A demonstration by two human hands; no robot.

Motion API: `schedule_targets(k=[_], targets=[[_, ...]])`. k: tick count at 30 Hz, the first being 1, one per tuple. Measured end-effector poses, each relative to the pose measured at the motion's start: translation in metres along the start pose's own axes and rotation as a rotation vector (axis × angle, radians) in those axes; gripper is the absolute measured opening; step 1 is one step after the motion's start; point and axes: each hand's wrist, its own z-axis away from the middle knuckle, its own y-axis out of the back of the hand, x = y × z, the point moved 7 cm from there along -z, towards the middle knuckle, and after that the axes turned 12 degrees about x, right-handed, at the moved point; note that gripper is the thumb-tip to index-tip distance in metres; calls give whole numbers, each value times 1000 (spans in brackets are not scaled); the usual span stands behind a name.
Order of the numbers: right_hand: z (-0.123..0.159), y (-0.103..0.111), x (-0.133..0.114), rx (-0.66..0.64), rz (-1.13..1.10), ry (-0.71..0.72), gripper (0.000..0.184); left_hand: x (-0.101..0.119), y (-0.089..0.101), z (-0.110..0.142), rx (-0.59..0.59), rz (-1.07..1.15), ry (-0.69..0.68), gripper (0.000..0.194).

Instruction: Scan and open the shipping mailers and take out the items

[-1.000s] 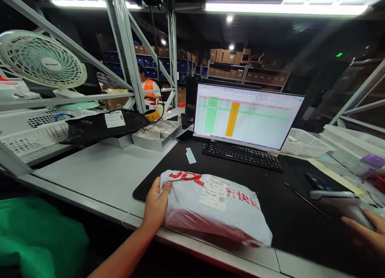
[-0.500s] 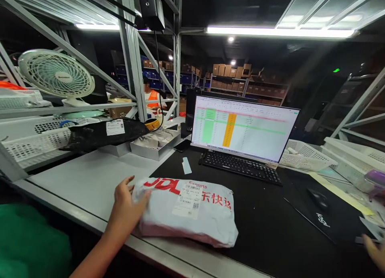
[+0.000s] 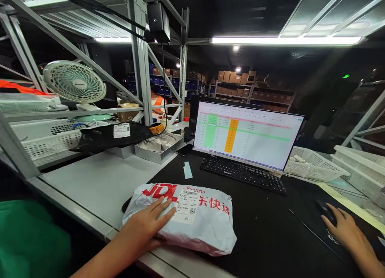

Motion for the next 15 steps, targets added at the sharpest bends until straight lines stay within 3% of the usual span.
schedule_targets(k=[5, 9, 12, 15], targets=[[-3, -15, 7, -57, -60, -38, 68, 2, 22, -3, 232, 214, -114, 47], [-2, -18, 10, -50, -45, -95, 75, 1, 34, -8, 393, 377, -32, 33], [-1, -19, 9, -49, -39, -116, 76, -21, 52, -28, 436, 512, 320, 16], [0, -17, 3, -40, -29, -127, 73, -53, 58, -44, 371, 721, 836, 34]])
